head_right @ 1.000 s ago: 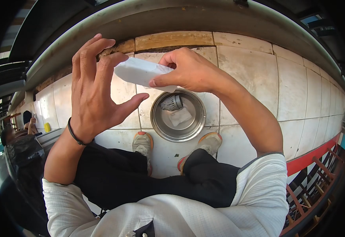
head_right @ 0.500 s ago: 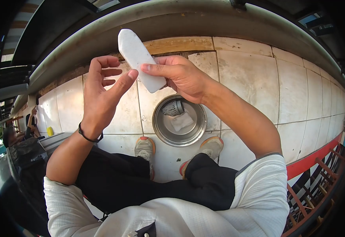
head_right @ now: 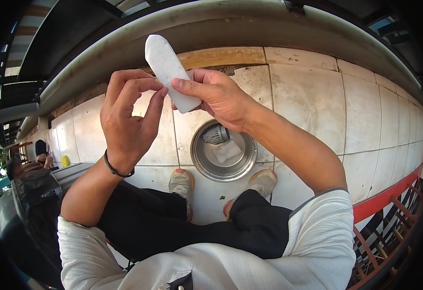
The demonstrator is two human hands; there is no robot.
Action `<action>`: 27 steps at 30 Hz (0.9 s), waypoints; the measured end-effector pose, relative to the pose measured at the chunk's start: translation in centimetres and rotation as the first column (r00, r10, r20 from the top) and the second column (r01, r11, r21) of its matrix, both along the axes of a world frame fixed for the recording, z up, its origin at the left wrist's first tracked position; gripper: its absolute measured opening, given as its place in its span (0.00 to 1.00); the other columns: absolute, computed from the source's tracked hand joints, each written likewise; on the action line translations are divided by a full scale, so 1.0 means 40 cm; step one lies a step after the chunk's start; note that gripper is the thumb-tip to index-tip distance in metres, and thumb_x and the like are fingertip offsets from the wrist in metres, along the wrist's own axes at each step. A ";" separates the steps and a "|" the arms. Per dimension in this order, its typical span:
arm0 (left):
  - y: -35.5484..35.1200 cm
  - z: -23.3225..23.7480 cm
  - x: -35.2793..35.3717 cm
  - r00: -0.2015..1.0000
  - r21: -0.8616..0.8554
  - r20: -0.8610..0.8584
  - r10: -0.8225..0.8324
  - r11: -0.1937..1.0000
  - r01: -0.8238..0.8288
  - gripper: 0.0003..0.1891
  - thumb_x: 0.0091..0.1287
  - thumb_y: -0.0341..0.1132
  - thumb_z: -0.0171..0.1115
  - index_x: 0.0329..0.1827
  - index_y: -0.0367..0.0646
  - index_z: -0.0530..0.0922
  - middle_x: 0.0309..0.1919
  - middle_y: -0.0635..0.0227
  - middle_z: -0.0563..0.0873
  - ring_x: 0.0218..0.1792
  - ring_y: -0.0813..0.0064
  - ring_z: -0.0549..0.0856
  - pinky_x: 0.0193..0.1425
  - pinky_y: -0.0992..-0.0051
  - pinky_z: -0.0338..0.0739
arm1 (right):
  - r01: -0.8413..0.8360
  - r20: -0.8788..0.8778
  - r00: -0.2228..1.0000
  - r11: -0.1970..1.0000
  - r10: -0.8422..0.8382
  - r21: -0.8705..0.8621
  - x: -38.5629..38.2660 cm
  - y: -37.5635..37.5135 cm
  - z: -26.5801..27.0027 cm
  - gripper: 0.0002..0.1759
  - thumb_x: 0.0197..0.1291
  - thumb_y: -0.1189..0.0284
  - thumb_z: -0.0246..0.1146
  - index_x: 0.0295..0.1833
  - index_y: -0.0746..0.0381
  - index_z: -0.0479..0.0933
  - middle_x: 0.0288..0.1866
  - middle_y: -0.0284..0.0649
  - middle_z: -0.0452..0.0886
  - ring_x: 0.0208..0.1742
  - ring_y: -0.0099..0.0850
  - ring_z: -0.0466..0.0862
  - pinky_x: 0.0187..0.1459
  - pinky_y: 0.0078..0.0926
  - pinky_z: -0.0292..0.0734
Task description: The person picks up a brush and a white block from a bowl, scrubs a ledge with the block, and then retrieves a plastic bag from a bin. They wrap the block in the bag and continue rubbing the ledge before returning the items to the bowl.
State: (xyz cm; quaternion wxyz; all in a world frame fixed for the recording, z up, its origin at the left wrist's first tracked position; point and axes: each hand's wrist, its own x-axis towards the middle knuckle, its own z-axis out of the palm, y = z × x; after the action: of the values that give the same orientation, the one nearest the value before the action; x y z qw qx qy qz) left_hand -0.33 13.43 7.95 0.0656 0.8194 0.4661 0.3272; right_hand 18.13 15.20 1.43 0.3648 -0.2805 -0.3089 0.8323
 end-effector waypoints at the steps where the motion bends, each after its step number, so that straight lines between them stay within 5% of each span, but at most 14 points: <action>1: 0.000 0.001 0.001 1.000 -0.014 0.000 0.008 1.000 -0.008 0.07 0.58 0.23 0.71 0.37 0.39 0.82 0.41 0.63 0.83 0.41 0.69 0.86 0.40 0.73 0.81 | -0.001 -0.007 1.000 1.000 0.001 0.003 -0.002 0.000 -0.003 0.28 0.66 0.55 0.67 0.59 0.67 0.76 0.49 0.37 0.82 0.47 0.23 0.82 0.53 0.26 0.77; 4: -0.008 0.011 0.015 0.977 -0.273 0.181 0.109 0.960 -0.057 0.03 0.62 0.23 0.67 0.36 0.37 0.81 0.42 0.65 0.83 0.43 0.75 0.86 0.41 0.76 0.83 | 0.002 0.024 1.000 1.000 -0.002 -0.016 -0.006 -0.005 0.006 0.28 0.67 0.55 0.67 0.59 0.67 0.76 0.50 0.37 0.82 0.49 0.23 0.81 0.53 0.25 0.76; 7: 0.002 -0.003 0.011 0.902 -0.454 0.381 0.206 0.891 -0.012 0.03 0.61 0.24 0.65 0.35 0.34 0.79 0.45 0.59 0.82 0.39 0.69 0.87 0.41 0.74 0.87 | -0.004 0.061 0.998 1.000 0.005 -0.015 -0.011 -0.007 -0.001 0.27 0.67 0.54 0.65 0.60 0.66 0.76 0.51 0.37 0.82 0.51 0.22 0.80 0.53 0.25 0.74; 16: 0.015 -0.026 -0.007 0.832 -0.639 0.446 0.330 0.768 0.038 0.07 0.63 0.29 0.67 0.34 0.34 0.80 0.48 0.59 0.82 0.45 0.73 0.85 0.44 0.75 0.83 | 0.070 0.043 0.997 0.997 -0.071 0.013 -0.017 -0.006 -0.003 0.23 0.68 0.59 0.63 0.59 0.65 0.76 0.51 0.36 0.82 0.51 0.22 0.79 0.51 0.25 0.71; 22: 0.021 -0.047 -0.032 0.732 -0.708 0.557 0.393 0.686 0.170 0.20 0.64 0.36 0.68 0.54 0.33 0.77 0.51 0.60 0.80 0.54 0.70 0.79 0.60 0.73 0.72 | 0.072 0.005 0.997 0.997 -0.072 0.005 -0.007 0.004 -0.007 0.21 0.72 0.65 0.57 0.64 0.68 0.72 0.54 0.38 0.80 0.53 0.24 0.78 0.57 0.27 0.71; 27: 0.026 -0.024 -0.034 0.802 -0.824 0.483 0.353 0.494 0.279 0.23 0.73 0.43 0.60 0.65 0.39 0.72 0.58 0.65 0.80 0.56 0.77 0.79 0.57 0.71 0.76 | 0.123 -0.015 0.992 0.992 -0.123 0.014 -0.019 -0.002 0.007 0.23 0.67 0.60 0.62 0.60 0.64 0.76 0.51 0.35 0.82 0.52 0.23 0.77 0.55 0.27 0.66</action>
State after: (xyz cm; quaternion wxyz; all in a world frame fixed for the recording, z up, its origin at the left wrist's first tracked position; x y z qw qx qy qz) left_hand -1.67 14.49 7.00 0.6037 0.5132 0.5379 0.2880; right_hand 17.39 15.13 1.71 0.4197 -0.2906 -0.2945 0.8079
